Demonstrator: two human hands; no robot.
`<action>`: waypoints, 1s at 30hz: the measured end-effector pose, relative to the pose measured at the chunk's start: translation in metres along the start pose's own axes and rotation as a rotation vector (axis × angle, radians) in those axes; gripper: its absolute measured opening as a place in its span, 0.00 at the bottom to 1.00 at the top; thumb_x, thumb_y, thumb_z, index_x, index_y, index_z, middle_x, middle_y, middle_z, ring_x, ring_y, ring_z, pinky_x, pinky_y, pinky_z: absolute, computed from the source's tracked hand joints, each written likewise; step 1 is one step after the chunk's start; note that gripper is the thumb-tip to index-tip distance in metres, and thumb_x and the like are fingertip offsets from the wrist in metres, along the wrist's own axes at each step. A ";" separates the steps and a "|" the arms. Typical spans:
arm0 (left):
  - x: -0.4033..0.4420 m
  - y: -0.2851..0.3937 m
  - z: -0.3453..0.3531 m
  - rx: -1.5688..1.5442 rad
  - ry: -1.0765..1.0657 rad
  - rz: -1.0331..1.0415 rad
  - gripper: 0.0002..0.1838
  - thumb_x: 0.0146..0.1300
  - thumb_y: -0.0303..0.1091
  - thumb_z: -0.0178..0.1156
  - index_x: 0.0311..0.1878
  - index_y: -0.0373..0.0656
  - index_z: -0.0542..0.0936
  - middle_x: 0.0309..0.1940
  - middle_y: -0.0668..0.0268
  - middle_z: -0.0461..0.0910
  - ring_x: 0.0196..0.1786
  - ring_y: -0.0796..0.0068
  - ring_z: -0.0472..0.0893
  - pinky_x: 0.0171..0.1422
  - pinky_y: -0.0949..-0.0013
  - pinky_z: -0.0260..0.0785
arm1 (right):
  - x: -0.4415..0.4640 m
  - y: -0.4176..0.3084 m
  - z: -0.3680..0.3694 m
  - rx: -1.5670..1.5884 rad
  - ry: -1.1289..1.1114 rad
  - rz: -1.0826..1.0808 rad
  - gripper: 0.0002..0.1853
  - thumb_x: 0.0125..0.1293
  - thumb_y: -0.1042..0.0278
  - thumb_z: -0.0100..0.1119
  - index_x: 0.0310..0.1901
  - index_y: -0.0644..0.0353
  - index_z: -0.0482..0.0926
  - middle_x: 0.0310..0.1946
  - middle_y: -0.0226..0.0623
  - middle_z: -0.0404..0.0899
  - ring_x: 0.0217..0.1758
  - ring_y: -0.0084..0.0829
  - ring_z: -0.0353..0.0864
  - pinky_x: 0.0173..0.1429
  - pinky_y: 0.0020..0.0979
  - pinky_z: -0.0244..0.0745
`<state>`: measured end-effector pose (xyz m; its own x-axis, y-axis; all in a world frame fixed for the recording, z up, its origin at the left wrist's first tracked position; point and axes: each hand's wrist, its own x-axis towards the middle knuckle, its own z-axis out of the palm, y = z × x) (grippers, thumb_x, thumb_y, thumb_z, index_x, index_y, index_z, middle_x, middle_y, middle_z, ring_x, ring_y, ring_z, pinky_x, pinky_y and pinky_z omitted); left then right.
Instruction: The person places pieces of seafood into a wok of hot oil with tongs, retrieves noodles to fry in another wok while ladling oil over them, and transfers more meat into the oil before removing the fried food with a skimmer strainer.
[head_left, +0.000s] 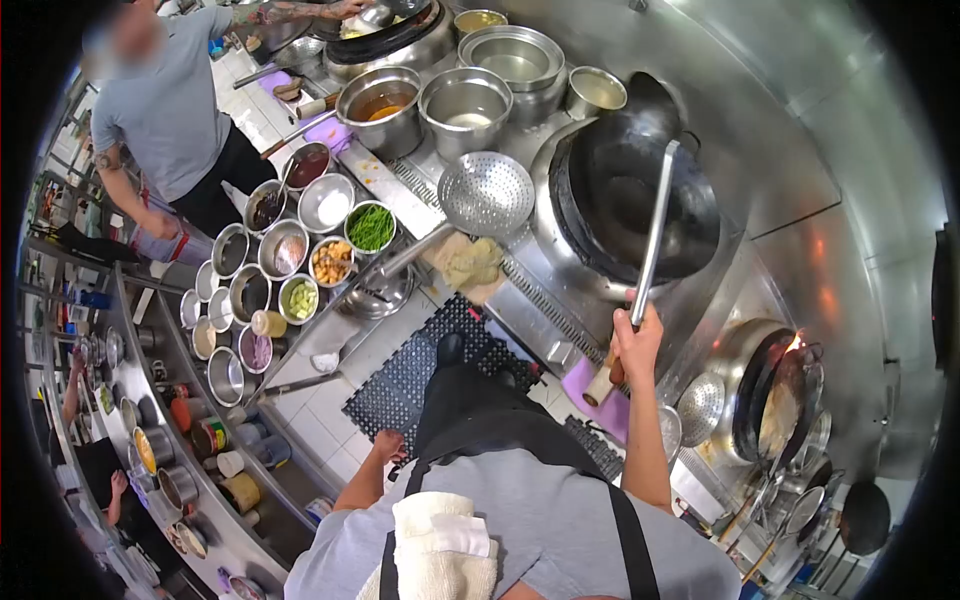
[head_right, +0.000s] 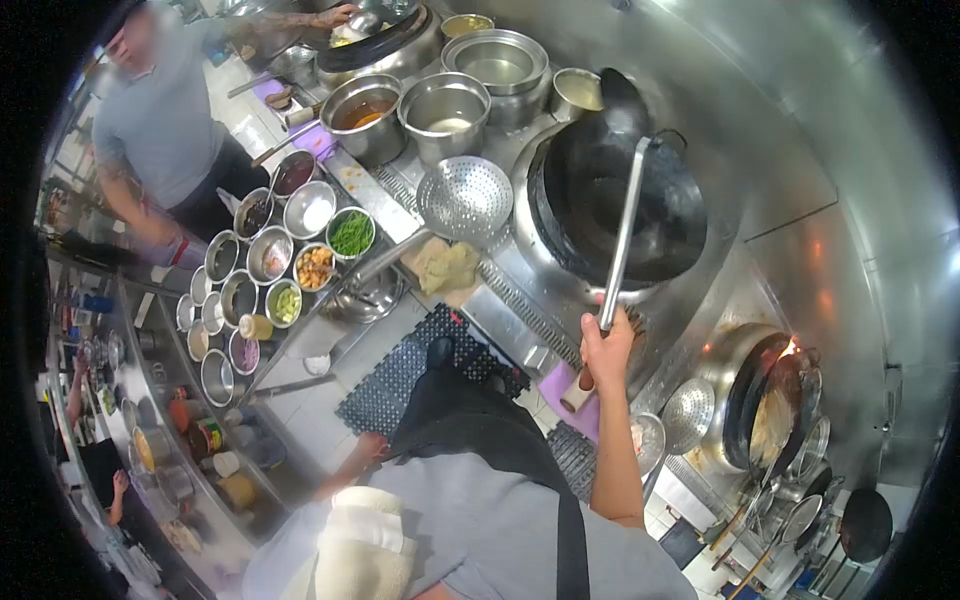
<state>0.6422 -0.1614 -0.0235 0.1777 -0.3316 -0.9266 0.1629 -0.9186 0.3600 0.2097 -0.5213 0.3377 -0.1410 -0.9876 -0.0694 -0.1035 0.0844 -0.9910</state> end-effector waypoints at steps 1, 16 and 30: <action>0.029 0.004 -0.008 -0.095 -0.130 0.053 0.08 0.66 0.34 0.55 0.36 0.40 0.79 0.24 0.63 0.81 0.21 0.69 0.81 0.22 0.64 0.73 | 0.017 -0.013 0.012 -0.054 -0.034 -0.020 0.18 0.69 0.75 0.58 0.59 0.68 0.72 0.19 0.26 0.69 0.12 0.16 0.65 0.15 0.23 0.59; 0.078 0.288 -0.015 -0.085 -0.059 0.496 0.06 0.66 0.27 0.58 0.38 0.33 0.79 0.27 0.63 0.81 0.26 0.74 0.82 0.32 0.71 0.77 | 0.383 -0.016 0.272 -0.286 -0.186 0.129 0.08 0.65 0.72 0.60 0.33 0.68 0.74 0.18 0.35 0.75 0.15 0.28 0.74 0.18 0.34 0.70; 0.087 0.134 -0.099 -0.183 -0.056 0.128 0.14 0.66 0.34 0.54 0.25 0.40 0.76 0.18 0.66 0.74 0.17 0.74 0.76 0.18 0.71 0.66 | 0.289 -0.102 0.148 1.608 -0.640 0.683 0.24 0.75 0.73 0.40 0.65 0.84 0.56 0.22 0.28 0.63 0.17 0.21 0.63 0.22 0.25 0.65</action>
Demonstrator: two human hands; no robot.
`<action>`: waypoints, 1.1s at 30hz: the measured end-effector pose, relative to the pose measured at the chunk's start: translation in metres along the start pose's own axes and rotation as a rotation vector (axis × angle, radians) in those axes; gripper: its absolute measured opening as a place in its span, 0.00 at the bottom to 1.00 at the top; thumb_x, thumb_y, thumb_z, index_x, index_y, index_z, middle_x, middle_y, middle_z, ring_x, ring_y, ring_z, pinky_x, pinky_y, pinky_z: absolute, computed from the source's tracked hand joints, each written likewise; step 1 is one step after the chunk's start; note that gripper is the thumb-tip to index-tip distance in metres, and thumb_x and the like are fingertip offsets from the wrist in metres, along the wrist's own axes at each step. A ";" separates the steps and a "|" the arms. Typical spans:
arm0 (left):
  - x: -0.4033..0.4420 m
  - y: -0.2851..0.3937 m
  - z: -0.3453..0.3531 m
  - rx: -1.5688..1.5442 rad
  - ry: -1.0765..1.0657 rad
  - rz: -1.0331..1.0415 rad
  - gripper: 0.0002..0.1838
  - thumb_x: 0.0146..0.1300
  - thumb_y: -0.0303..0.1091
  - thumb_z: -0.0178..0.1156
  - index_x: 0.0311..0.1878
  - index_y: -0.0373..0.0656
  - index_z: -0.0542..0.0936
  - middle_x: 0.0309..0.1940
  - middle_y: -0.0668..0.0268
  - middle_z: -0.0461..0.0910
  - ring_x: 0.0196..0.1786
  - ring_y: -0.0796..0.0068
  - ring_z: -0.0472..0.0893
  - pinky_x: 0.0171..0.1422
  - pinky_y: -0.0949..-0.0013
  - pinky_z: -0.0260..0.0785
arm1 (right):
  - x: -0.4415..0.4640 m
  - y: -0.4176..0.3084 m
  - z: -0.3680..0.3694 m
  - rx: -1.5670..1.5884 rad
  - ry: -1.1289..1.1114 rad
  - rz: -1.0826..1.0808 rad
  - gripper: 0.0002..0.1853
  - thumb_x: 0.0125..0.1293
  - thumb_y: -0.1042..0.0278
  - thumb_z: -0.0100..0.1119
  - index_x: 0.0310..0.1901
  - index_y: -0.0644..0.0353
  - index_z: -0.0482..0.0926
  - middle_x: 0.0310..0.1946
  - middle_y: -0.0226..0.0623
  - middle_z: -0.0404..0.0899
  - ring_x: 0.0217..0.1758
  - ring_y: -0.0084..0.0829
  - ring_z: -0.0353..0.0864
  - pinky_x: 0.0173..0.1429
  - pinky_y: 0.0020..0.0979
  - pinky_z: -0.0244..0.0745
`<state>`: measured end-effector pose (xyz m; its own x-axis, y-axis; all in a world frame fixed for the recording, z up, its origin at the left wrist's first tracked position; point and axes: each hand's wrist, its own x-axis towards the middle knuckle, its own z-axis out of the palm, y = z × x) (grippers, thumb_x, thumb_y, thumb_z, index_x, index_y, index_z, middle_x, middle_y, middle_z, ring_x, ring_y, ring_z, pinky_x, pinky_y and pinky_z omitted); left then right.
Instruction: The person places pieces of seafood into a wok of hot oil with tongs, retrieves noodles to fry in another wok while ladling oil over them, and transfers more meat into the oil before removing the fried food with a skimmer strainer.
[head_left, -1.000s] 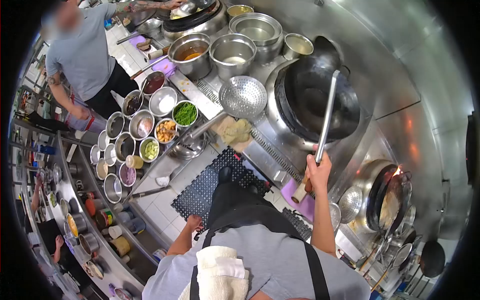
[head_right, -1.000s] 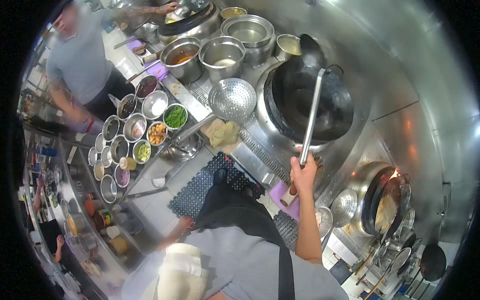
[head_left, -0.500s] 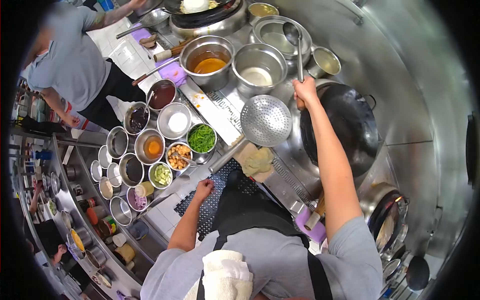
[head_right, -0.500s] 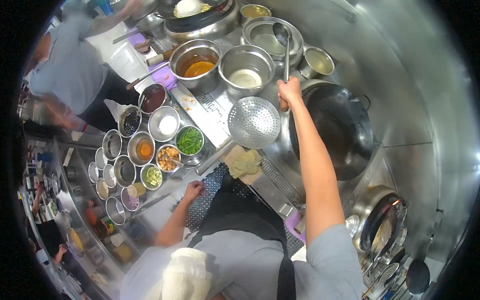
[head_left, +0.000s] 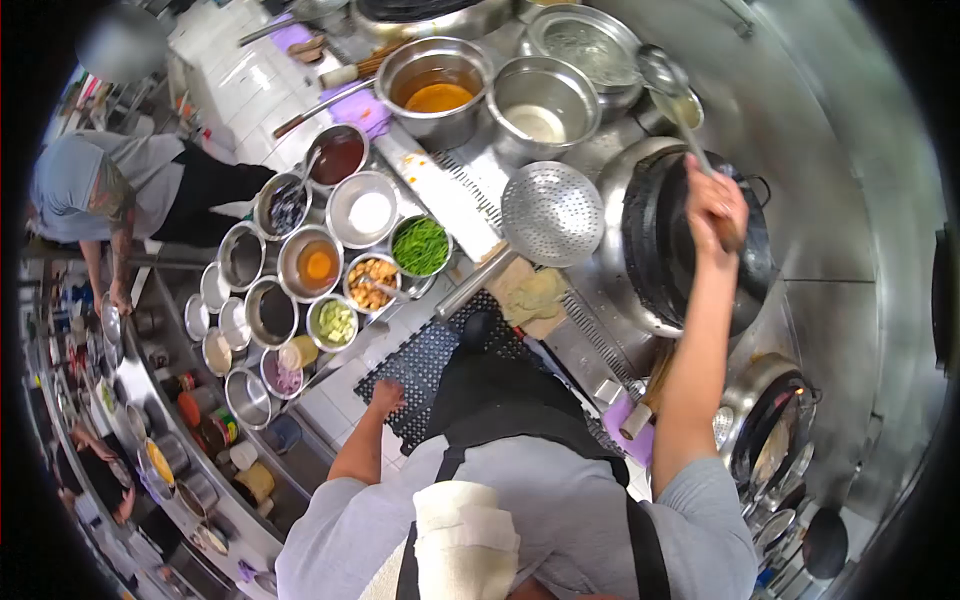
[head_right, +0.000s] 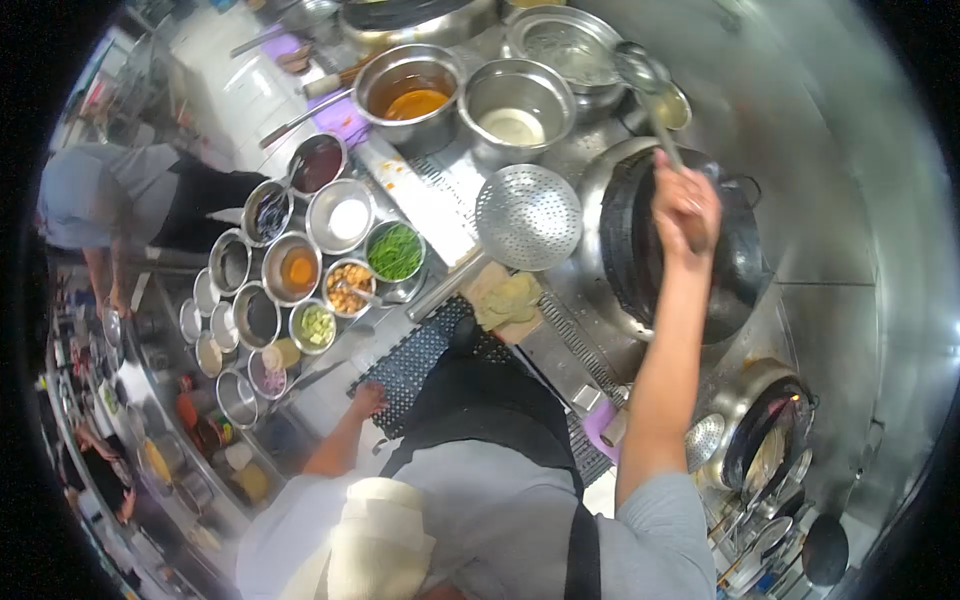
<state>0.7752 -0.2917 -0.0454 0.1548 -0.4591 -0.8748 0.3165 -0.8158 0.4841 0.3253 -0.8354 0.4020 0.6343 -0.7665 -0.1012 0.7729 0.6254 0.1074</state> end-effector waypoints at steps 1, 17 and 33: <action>-0.017 0.019 0.009 0.049 0.025 0.048 0.13 0.66 0.34 0.54 0.25 0.40 0.76 0.18 0.66 0.75 0.18 0.74 0.77 0.18 0.71 0.66 | -0.024 0.005 0.005 -0.036 -0.001 -0.027 0.26 0.75 0.73 0.40 0.67 0.83 0.54 0.23 0.29 0.63 0.17 0.22 0.63 0.22 0.25 0.65; -0.197 -0.089 -0.045 -0.240 0.619 0.296 0.08 0.58 0.29 0.65 0.25 0.40 0.79 0.20 0.64 0.81 0.22 0.78 0.80 0.21 0.72 0.69 | -0.289 0.037 -0.118 -1.262 0.791 -0.369 0.13 0.73 0.64 0.54 0.50 0.64 0.73 0.19 0.19 0.58 0.14 0.14 0.54 0.15 0.23 0.50; -0.373 -0.265 -0.422 -1.417 1.196 0.760 0.02 0.66 0.23 0.54 0.36 0.39 0.76 0.28 0.60 0.81 0.26 0.71 0.81 0.28 0.71 0.75 | -0.283 0.147 -0.164 -1.316 0.696 -0.491 0.16 0.73 0.68 0.51 0.23 0.53 0.67 0.17 0.24 0.61 0.18 0.23 0.63 0.25 0.29 0.64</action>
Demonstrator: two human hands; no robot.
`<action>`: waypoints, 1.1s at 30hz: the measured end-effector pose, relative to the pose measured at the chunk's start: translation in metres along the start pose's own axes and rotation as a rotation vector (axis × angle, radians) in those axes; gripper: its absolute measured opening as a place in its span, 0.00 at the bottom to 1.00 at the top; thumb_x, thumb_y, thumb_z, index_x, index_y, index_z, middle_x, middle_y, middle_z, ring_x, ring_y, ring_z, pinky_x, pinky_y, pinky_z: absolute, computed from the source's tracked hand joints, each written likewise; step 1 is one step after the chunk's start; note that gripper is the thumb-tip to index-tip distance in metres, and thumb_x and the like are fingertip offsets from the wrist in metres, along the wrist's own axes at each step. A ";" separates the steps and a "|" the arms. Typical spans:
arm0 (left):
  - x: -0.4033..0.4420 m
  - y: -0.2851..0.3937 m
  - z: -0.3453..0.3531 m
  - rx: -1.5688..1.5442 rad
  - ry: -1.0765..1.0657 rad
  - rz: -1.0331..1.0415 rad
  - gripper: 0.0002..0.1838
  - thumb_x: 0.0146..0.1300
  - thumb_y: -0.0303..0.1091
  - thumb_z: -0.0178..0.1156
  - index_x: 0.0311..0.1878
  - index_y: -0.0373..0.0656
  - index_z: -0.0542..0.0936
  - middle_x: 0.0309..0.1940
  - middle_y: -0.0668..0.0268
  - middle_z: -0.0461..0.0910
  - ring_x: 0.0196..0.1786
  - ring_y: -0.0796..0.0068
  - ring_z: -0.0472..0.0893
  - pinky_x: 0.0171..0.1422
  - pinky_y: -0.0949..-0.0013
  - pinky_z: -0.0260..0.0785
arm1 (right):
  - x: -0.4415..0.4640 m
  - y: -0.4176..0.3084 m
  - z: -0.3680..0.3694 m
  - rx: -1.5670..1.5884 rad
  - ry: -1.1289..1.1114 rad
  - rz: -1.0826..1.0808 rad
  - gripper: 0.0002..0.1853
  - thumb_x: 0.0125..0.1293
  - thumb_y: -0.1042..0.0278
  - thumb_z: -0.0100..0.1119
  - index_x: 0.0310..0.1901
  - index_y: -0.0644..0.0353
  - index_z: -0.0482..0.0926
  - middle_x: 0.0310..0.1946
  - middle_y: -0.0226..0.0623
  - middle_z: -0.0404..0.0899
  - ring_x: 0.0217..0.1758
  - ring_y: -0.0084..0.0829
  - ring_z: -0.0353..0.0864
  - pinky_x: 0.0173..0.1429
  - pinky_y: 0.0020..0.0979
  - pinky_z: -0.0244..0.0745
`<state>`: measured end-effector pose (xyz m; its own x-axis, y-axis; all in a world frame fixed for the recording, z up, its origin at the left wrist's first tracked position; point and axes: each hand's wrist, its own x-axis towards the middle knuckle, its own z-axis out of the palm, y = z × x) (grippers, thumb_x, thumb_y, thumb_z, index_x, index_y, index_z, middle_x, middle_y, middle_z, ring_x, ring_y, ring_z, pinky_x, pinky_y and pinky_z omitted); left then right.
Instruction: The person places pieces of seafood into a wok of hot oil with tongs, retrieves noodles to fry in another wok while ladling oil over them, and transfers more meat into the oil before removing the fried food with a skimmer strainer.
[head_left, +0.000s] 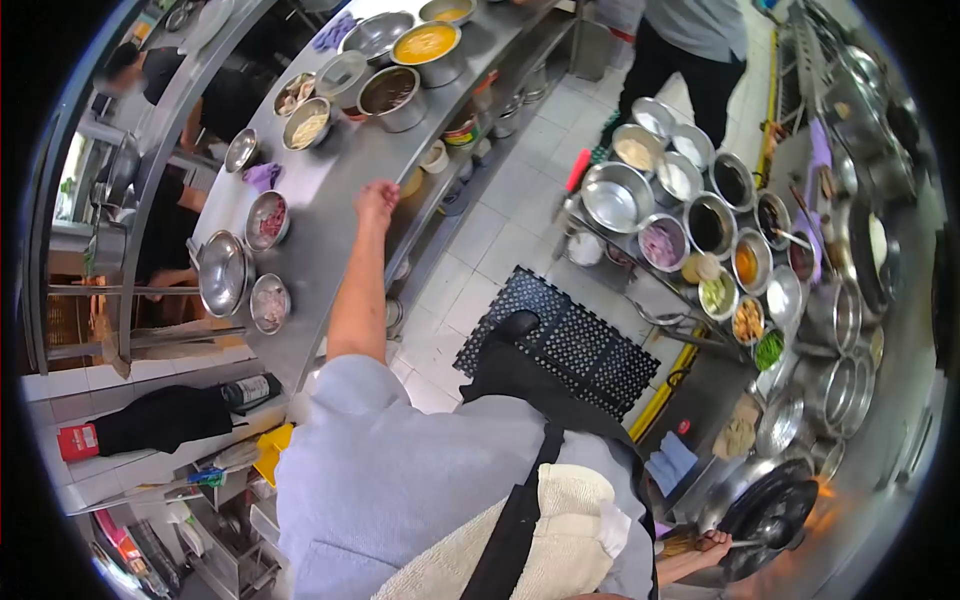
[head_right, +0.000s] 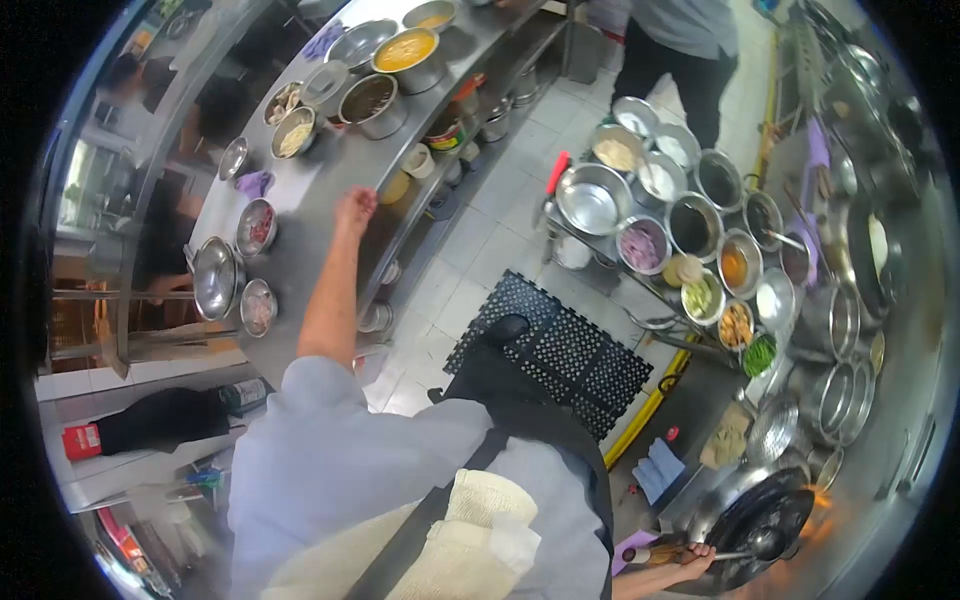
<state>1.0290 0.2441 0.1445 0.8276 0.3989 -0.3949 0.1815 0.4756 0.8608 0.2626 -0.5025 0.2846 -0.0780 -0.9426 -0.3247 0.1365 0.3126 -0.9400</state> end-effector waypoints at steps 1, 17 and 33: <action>0.042 0.018 -0.020 -0.117 0.033 -0.035 0.03 0.67 0.25 0.55 0.35 0.38 0.76 0.27 0.61 0.80 0.26 0.71 0.80 0.29 0.70 0.75 | -0.009 -0.003 0.021 0.005 -0.003 0.000 0.16 0.73 0.69 0.51 0.23 0.53 0.67 0.17 0.24 0.61 0.18 0.23 0.63 0.25 0.29 0.64; 0.224 0.135 -0.089 -0.222 0.403 -0.044 0.15 0.66 0.27 0.58 0.53 0.30 0.69 0.38 0.52 0.78 0.33 0.48 0.85 0.40 0.50 0.81 | -0.045 -0.077 0.193 0.069 -0.079 -0.096 0.17 0.73 0.71 0.50 0.22 0.52 0.65 0.17 0.24 0.61 0.19 0.24 0.63 0.27 0.28 0.65; -0.332 0.150 0.118 0.604 -0.593 -0.101 0.03 0.55 0.23 0.58 0.30 0.33 0.77 0.23 0.59 0.81 0.19 0.71 0.80 0.25 0.69 0.76 | 0.013 -0.079 0.072 0.071 -0.073 -0.088 0.16 0.73 0.69 0.49 0.25 0.51 0.62 0.18 0.24 0.57 0.21 0.23 0.58 0.27 0.26 0.60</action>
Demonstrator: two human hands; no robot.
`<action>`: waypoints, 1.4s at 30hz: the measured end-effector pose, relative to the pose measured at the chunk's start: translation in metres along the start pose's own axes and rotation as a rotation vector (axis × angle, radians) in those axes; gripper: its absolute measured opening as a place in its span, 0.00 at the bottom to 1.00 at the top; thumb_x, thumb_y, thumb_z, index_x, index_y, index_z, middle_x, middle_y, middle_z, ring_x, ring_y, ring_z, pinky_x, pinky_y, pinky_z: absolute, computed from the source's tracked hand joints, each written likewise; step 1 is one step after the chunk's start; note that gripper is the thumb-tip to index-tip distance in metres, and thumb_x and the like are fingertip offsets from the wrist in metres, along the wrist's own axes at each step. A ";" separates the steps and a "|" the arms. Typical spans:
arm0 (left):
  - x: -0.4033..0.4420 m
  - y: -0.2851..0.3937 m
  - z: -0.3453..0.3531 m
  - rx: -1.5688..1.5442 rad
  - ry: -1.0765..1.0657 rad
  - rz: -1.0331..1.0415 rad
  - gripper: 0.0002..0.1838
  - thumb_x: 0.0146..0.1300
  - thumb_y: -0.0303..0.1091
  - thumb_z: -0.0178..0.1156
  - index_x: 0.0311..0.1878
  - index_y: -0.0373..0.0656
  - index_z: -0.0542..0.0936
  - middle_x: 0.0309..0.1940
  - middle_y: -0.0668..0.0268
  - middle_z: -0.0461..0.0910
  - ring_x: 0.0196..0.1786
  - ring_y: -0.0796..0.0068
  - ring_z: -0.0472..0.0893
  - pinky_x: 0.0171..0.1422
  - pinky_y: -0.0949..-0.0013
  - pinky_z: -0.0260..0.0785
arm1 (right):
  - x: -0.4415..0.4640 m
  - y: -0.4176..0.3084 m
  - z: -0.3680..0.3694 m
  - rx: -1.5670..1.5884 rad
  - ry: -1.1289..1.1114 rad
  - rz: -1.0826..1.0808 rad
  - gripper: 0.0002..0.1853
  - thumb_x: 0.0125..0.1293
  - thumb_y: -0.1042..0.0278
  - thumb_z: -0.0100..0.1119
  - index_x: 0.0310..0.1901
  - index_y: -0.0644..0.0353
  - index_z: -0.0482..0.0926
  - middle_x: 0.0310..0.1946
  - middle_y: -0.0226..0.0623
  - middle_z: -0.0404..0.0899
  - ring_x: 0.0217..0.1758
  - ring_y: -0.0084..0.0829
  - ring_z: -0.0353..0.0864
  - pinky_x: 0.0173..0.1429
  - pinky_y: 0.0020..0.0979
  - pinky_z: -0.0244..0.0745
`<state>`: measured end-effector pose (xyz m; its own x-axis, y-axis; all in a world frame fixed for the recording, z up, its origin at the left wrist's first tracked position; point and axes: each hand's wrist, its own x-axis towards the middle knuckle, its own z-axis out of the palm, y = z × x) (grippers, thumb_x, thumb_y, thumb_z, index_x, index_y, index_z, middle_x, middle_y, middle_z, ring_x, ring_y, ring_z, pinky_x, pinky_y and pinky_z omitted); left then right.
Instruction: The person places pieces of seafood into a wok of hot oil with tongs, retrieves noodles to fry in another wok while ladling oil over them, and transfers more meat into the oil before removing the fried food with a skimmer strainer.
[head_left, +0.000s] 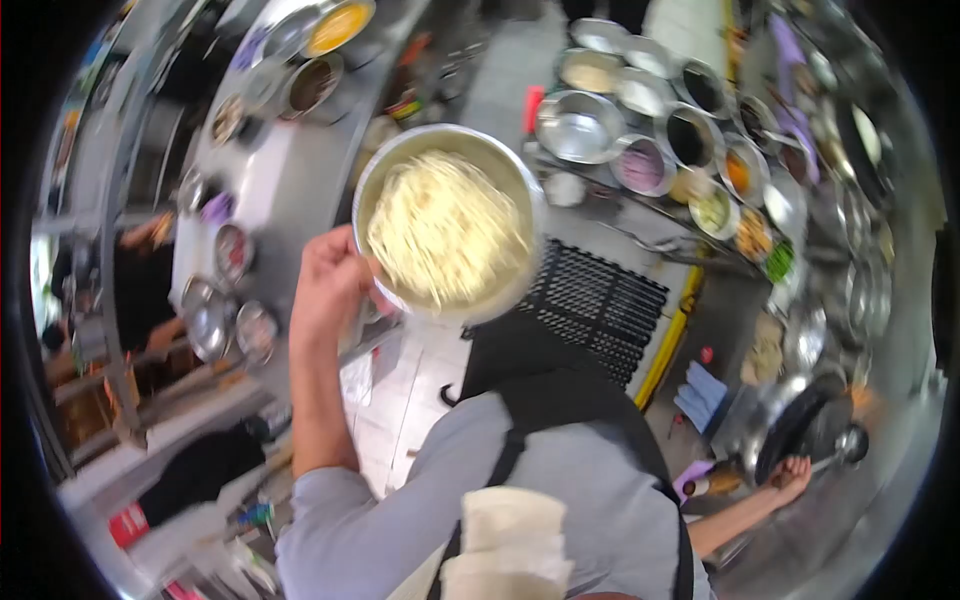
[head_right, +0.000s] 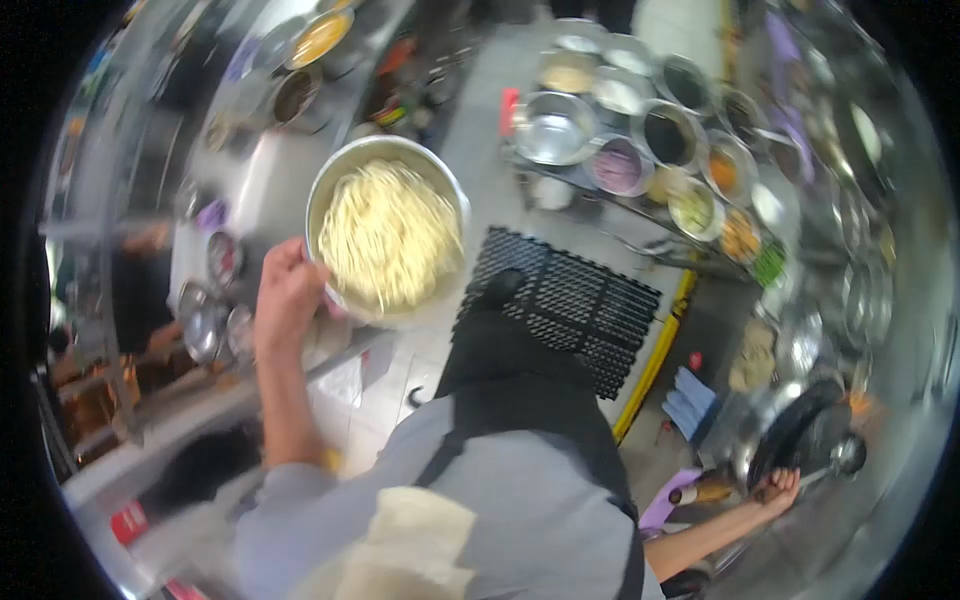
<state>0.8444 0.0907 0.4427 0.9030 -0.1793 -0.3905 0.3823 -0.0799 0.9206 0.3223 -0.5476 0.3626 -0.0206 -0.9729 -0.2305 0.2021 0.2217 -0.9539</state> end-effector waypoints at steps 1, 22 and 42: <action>-0.016 0.015 0.043 0.002 -0.163 0.031 0.03 0.54 0.22 0.59 0.30 0.32 0.77 0.23 0.59 0.81 0.20 0.72 0.81 0.25 0.70 0.76 | 0.000 0.000 -0.012 0.028 -0.028 0.024 0.13 0.73 0.69 0.50 0.27 0.53 0.65 0.19 0.24 0.59 0.21 0.23 0.59 0.27 0.25 0.60; -0.201 0.090 0.500 0.254 -1.829 0.449 0.06 0.50 0.21 0.63 0.28 0.26 0.79 0.31 0.46 0.80 0.31 0.57 0.82 0.37 0.62 0.76 | -0.145 -0.069 -0.211 -0.208 0.404 -0.098 0.24 0.71 0.72 0.50 0.68 0.62 0.65 0.21 0.24 0.61 0.14 0.16 0.59 0.19 0.22 0.58; -0.244 -0.239 1.014 0.398 -1.605 1.595 0.04 0.54 0.22 0.57 0.31 0.29 0.75 0.64 0.38 0.70 0.36 0.41 0.84 0.39 0.51 0.80 | -0.097 -0.018 -0.159 -0.496 0.824 0.198 0.27 0.64 0.80 0.56 0.67 0.69 0.69 0.29 0.35 0.79 0.17 0.20 0.72 0.20 0.24 0.67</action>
<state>0.3332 -0.8409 0.3142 -0.5757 -0.6230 0.5295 -0.4606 0.7822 0.4196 0.1647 -0.4470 0.3711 -0.7455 -0.6060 -0.2775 -0.1545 0.5621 -0.8125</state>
